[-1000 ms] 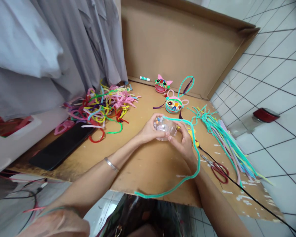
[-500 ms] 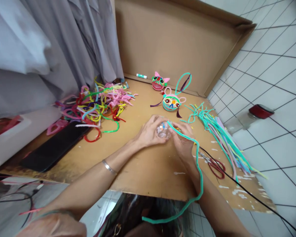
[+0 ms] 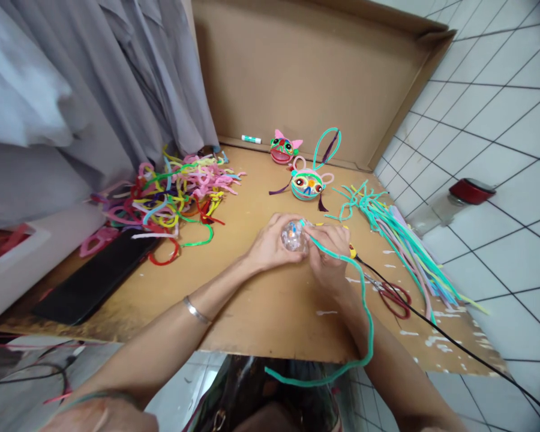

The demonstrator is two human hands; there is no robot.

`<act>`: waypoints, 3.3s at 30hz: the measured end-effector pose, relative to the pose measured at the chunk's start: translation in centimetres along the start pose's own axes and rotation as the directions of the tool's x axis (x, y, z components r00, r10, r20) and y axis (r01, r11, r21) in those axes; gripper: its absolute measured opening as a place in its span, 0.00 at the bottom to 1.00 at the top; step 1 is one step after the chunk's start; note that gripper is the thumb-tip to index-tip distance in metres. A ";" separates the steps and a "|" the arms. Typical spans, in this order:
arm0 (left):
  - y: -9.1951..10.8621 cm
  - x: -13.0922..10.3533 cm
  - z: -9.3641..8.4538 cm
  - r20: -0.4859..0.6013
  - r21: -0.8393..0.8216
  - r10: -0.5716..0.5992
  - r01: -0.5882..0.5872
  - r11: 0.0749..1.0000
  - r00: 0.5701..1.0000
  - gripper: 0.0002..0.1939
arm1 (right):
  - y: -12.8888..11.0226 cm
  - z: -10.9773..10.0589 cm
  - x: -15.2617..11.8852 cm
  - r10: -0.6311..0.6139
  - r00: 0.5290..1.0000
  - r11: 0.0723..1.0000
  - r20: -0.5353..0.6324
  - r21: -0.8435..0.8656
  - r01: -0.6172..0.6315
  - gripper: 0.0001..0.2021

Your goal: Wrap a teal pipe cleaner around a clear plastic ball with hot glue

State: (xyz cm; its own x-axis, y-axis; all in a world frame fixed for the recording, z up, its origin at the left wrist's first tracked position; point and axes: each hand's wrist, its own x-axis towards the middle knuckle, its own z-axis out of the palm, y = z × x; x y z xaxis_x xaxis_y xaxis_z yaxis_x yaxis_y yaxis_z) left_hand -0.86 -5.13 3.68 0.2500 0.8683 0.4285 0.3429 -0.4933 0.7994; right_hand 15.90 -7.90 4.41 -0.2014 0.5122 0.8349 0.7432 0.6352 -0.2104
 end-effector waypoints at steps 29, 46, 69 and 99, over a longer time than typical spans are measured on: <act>-1.7 0.3 -0.1 0.108 -0.362 -0.233 0.257 0.896 0.966 0.38 | -0.9 0.8 -0.9 -0.064 0.997 0.998 0.047 0.016 0.063 0.08; -2.4 1.1 -0.1 0.020 -0.408 -0.277 0.261 0.875 0.961 0.37 | -1.4 1.1 -0.8 -0.274 0.960 0.962 -0.063 -0.029 0.272 0.07; -3.2 1.2 0.4 -0.058 -0.387 -0.277 0.235 0.892 0.959 0.41 | 4.4 1.7 -0.4 0.213 0.977 0.909 0.031 -0.373 -0.186 0.19; -3.8 1.0 -0.8 0.038 -0.380 -0.228 0.225 0.897 0.973 0.43 | 7.0 -1.4 2.2 0.580 0.813 0.765 -0.054 -0.309 -0.566 0.20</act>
State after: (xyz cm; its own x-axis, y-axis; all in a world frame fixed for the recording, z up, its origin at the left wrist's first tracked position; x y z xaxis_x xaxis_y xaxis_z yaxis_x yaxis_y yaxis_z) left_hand -2.67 -2.32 1.43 0.1994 0.9552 0.2185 0.0195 -0.2268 0.9737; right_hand 21.57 -3.10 5.47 0.3016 0.7532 0.5845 0.8793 0.0172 -0.4759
